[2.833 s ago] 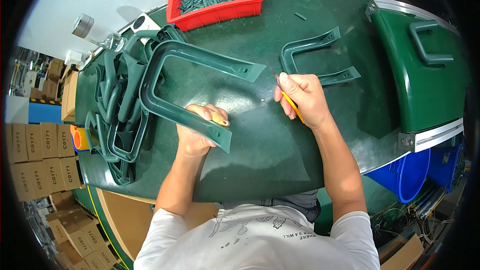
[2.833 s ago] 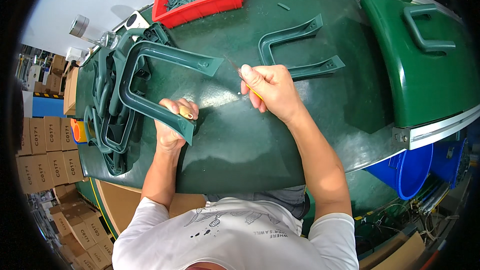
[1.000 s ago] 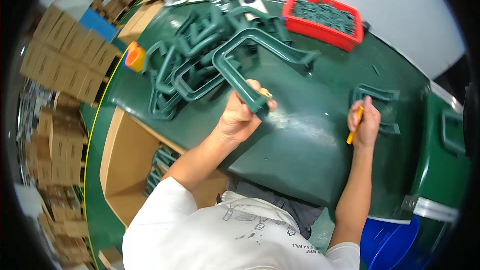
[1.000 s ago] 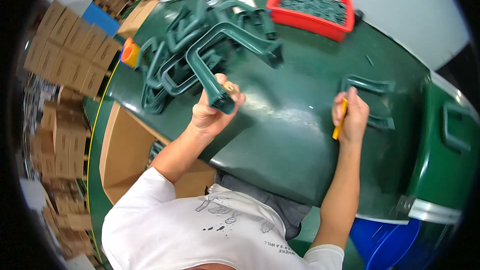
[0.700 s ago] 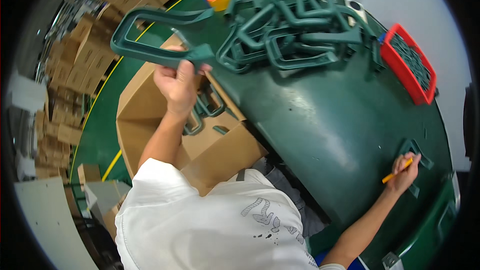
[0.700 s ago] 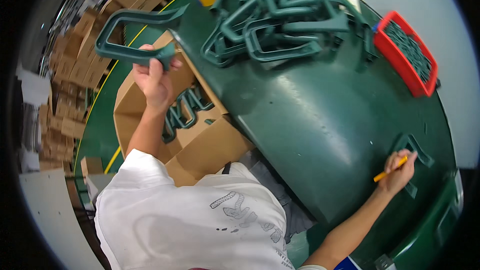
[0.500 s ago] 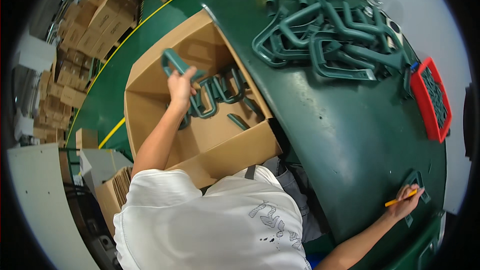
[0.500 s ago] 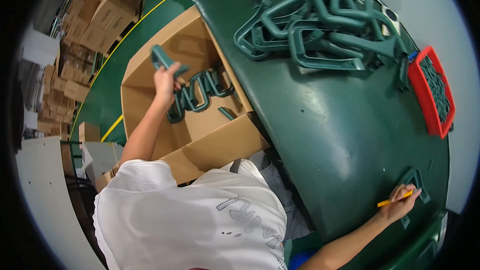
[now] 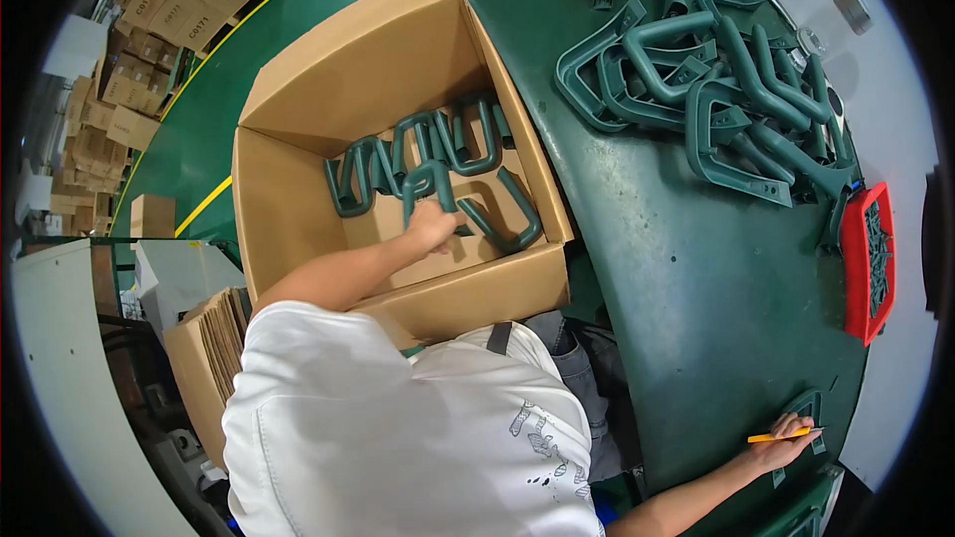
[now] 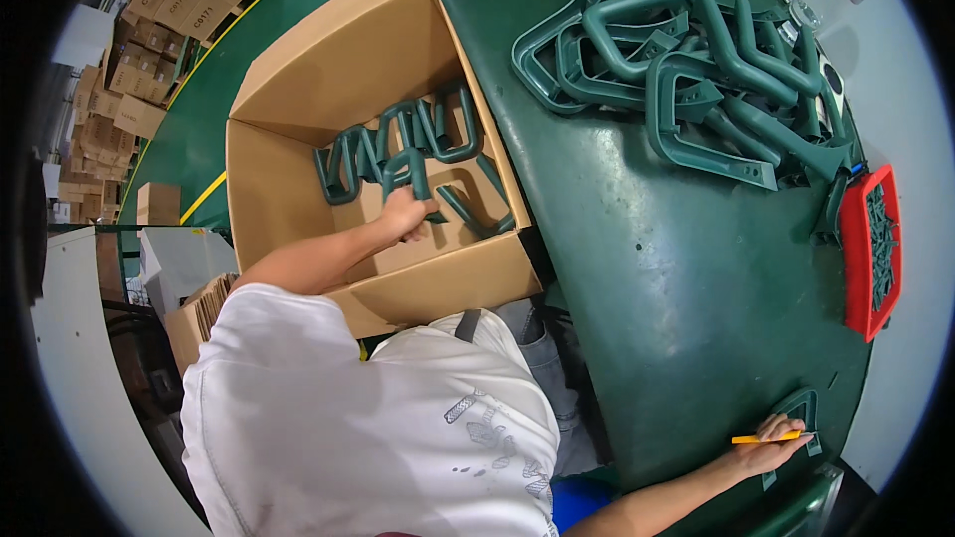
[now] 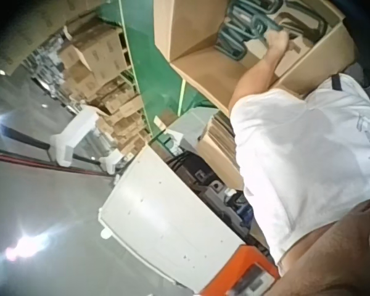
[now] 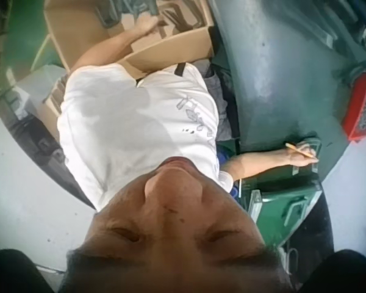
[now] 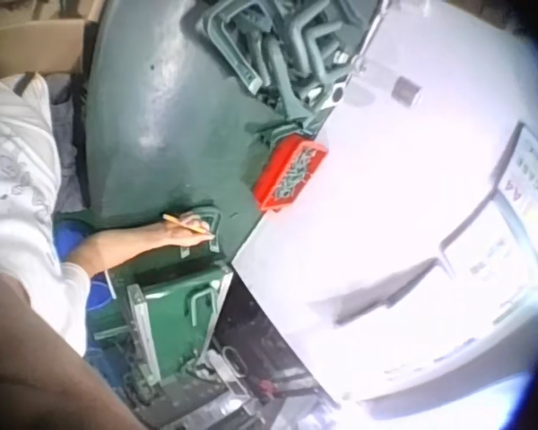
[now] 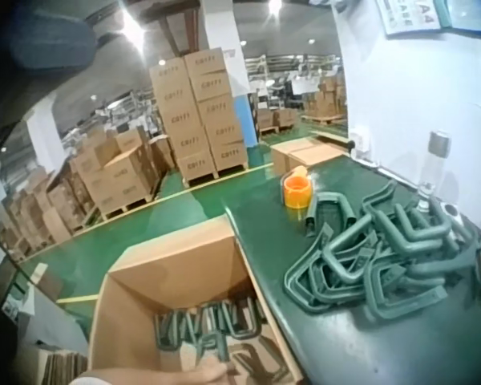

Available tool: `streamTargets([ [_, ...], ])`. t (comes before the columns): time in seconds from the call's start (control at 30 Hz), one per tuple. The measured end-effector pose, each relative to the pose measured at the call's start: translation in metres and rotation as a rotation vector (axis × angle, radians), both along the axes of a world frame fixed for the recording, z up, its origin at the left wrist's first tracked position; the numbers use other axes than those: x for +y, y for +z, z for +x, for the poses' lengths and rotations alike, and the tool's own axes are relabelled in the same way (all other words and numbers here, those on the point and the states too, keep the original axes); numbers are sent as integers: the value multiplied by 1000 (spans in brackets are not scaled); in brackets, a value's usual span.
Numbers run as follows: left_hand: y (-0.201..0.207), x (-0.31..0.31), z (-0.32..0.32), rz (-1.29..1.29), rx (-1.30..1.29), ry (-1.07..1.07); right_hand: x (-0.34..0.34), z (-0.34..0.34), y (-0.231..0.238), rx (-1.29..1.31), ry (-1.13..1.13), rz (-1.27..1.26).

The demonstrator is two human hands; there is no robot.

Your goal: Deburring and cleaning excess material from green plastic U-shaped parts using a handheld tool and sorting them into a box.

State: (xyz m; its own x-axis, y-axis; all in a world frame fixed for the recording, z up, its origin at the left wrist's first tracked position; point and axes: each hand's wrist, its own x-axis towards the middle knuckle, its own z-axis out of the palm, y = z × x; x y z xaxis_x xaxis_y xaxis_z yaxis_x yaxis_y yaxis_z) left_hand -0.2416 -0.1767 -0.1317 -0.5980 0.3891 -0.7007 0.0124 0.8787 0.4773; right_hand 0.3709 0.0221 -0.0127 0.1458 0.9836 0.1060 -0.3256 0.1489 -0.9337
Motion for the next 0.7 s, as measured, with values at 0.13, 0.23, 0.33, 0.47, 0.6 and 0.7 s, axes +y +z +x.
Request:
streamTargets([
  [0.13,-32,43,25,28,-168,273,0,-7,3,12,-13,1],
  [0.23,-60,60,38,-6,-259,315,-1,-10,4,1,-9,14],
  [0.33,-73,68,42,-50,-256,215,-2,-12,4,-3,-19,11],
  [0.47,-97,51,18,-57,-40,-57,-2,-14,4,-12,-41,1],
  [0.6,-106,20,-19,-157,279,43,-3,-15,3,-16,-47,-15],
  [0.7,-79,20,-16,-165,29,227,-3,-12,3,-21,-36,-10],
])
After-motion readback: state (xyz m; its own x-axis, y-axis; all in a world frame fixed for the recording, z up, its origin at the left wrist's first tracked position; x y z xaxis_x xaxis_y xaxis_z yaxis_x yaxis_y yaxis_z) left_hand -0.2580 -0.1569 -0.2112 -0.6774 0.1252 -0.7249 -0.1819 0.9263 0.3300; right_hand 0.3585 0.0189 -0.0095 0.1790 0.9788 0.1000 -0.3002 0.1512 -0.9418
